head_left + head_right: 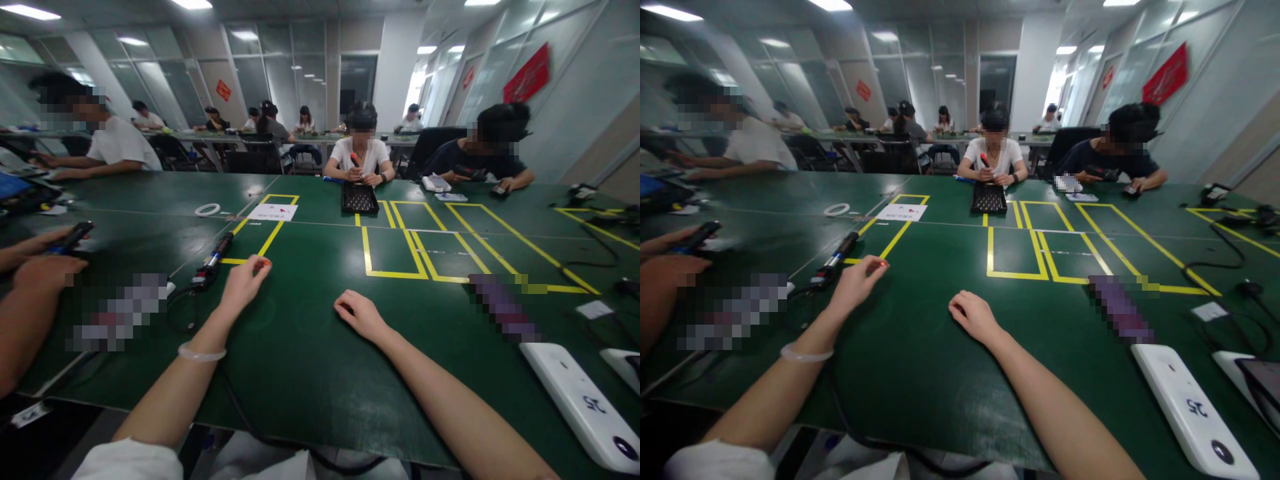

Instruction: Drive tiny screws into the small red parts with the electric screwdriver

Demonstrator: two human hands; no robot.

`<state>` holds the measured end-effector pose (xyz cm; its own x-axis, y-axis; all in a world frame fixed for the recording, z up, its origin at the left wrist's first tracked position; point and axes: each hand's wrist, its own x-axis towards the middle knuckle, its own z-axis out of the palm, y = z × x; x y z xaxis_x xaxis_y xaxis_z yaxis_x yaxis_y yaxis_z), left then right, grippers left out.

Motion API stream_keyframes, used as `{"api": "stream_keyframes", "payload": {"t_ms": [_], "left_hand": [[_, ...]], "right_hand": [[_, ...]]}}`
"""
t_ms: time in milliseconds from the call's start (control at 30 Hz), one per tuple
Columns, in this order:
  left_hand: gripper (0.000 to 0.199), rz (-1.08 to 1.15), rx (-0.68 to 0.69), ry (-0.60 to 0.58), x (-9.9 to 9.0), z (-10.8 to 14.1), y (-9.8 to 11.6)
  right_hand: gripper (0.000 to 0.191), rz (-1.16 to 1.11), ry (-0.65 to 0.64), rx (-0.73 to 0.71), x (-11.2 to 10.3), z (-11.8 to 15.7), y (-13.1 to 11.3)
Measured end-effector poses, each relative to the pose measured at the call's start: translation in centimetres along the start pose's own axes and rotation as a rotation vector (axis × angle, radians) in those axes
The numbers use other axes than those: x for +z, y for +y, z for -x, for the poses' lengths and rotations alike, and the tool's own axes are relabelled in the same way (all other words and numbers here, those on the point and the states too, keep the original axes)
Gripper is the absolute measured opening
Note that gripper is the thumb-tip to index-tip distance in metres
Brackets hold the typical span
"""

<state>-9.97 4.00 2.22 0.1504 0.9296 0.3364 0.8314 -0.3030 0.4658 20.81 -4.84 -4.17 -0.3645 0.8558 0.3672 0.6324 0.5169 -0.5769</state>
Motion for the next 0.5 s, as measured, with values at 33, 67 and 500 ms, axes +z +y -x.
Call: {"api": "stream_keyframes", "payload": {"t_ms": [33, 67, 500], "left_hand": [[0.031, 0.100, 0.077, -0.101, 0.8, 0.4, 1.9], [0.031, 0.183, 0.151, -0.205, 1.5, 0.8, 3.7], [0.041, 0.716, 0.140, -0.673, 7.5, 3.7, 8.6]], "right_hand": [[0.015, -0.008, -0.001, 0.004, 0.0, 0.0, 0.0], [0.015, -0.024, -0.001, 0.012, 0.1, 0.0, 0.1], [0.019, -0.226, -0.028, 0.033, 0.1, 0.1, -0.2]]}}
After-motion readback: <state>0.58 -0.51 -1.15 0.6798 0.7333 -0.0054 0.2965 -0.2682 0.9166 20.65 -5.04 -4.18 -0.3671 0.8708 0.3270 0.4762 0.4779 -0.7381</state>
